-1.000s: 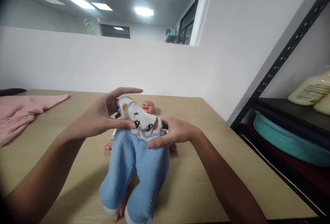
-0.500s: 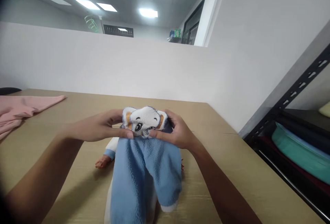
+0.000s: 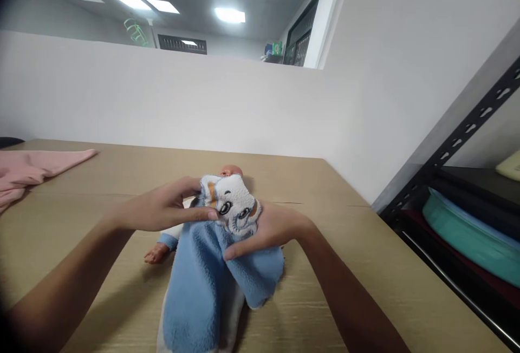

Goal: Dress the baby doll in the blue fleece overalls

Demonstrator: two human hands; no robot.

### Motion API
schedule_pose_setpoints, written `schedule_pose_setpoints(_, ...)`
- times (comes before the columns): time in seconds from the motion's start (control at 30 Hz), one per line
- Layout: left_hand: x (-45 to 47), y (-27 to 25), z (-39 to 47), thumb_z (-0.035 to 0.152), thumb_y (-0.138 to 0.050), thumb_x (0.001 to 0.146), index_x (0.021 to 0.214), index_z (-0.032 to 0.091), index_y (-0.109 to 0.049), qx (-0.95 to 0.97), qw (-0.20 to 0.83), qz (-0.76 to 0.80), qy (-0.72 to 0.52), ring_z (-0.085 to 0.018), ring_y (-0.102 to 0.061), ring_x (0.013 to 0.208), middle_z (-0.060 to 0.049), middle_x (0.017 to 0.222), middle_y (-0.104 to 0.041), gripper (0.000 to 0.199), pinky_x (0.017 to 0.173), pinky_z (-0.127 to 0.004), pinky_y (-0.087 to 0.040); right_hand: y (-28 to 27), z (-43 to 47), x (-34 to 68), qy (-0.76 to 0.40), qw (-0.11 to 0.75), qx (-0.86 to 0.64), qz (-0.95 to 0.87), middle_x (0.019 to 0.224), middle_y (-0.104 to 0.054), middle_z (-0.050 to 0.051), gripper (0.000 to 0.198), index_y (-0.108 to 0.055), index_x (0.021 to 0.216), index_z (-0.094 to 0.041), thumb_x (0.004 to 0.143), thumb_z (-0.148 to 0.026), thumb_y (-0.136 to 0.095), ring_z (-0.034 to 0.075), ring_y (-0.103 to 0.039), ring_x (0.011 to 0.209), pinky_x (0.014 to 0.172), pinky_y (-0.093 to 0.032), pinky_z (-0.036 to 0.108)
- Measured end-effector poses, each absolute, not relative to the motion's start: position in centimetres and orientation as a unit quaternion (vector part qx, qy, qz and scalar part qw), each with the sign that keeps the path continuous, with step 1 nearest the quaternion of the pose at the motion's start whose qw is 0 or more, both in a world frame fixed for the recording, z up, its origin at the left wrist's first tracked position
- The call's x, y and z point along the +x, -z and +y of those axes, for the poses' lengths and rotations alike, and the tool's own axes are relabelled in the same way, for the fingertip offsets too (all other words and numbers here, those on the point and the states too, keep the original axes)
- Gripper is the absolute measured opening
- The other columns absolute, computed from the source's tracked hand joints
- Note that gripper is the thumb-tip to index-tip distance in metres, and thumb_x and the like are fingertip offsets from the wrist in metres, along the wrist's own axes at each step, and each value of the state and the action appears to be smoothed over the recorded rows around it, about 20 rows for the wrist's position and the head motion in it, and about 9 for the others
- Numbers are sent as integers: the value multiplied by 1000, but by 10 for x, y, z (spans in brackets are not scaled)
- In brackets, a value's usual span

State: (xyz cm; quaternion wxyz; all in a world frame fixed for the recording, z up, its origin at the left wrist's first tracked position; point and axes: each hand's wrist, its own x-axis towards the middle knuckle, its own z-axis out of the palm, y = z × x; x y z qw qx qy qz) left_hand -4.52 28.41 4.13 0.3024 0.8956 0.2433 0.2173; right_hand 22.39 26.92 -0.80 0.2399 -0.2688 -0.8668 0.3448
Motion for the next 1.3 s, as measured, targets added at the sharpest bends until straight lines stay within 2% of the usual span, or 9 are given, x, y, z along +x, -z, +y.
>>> schedule_pose_setpoints(0.13, -51, -43, 283, 57, -72, 97, 122, 21, -70, 899, 278, 282, -188, -18, -64, 89, -4, 107, -72, 44, 74, -26, -49, 10, 266, 215, -349, 221, -253, -875, 135, -75, 3, 64, -71, 139, -30, 81, -48, -91, 29, -68, 127, 119, -52, 43)
schedule_pose_setpoints(0.27, -59, -47, 286, 64, -82, 85, 108, 18, -71, 908, 274, 311, -63, -17, -60, 76, 0, 87, -66, 53, 62, -25, -44, 11, 267, 225, -432, 272, -236, -827, 140, -72, 7, 62, -67, 141, -24, 87, -48, -87, 28, -67, 130, 115, -54, 42)
schedule_pose_setpoints(0.47, -57, -44, 296, 46, -71, 101, 128, 20, -69, 847, 454, 203, -190, -24, -70, 113, -7, 119, -75, 37, 98, -31, -58, 18, 269, 223, -442, 382, -280, -761, 141, -71, 10, 62, -67, 139, -23, 93, -64, -76, 29, -64, 135, 123, -47, 47)
schedule_pose_setpoints(0.6, -59, -42, 304, 43, -67, 105, 132, 18, -69, 781, 539, 184, -257, -21, -74, 104, -9, 111, -79, 38, 91, -29, -61, 17, 267, 218, -431, 328, -273, -795, 143, -71, 12, 70, -67, 143, -21, 91, -66, -78, 32, -59, 142, 128, -40, 53)
schedule_pose_setpoints(0.73, -63, -42, 306, 54, -75, 97, 109, 14, -77, 793, 556, 172, -182, -19, -73, 85, -8, 96, -79, 42, 75, -23, -61, 17, 267, 220, -462, 238, -234, -822, 137, -75, 9, 80, -69, 143, -24, 77, -63, -91, 33, -60, 142, 123, -47, 50)
schedule_pose_setpoints(0.87, -63, -46, 299, 39, -102, 68, 82, 16, -75, 830, 532, 164, -31, -15, -66, 61, -2, 73, -75, 38, 52, -20, -53, 20, 267, 219, -504, 309, -208, -779, 135, -75, 10, 74, -70, 141, -22, 83, -65, -86, 31, -66, 134, 122, -47, 46)
schedule_pose_setpoints(0.93, -62, -49, 294, 33, -101, 70, 77, 17, -75, 835, 532, 139, -14, -17, -69, 65, -4, 75, -77, 32, 55, -21, -56, 24, 267, 216, -510, 346, -219, -756, 135, -75, 11, 73, -70, 140, -22, 86, -68, -82, 30, -68, 131, 124, -45, 47)
schedule_pose_setpoints(1.1, -66, -47, 293, 34, -83, 92, 102, 18, -79, 833, 532, 101, -114, -21, -75, 91, -8, 100, -80, 19, 79, -25, -63, 27, 262, 208, -531, 375, -263, -713, 140, -72, 12, 79, -65, 143, -23, 85, -76, -78, 31, -65, 136, 125, -44, 50)
schedule_pose_setpoints(1.3, -62, -27, 296, 53, -85, 87, 100, 16, -76, 768, 553, 135, -294, -19, -71, 87, -4, 88, -74, 40, 81, -25, -60, 18, 250, 208, -576, 326, -188, -726, 144, -69, 15, 102, -60, 149, -20, 67, -69, -96, 35, -53, 149, 128, -39, 49)
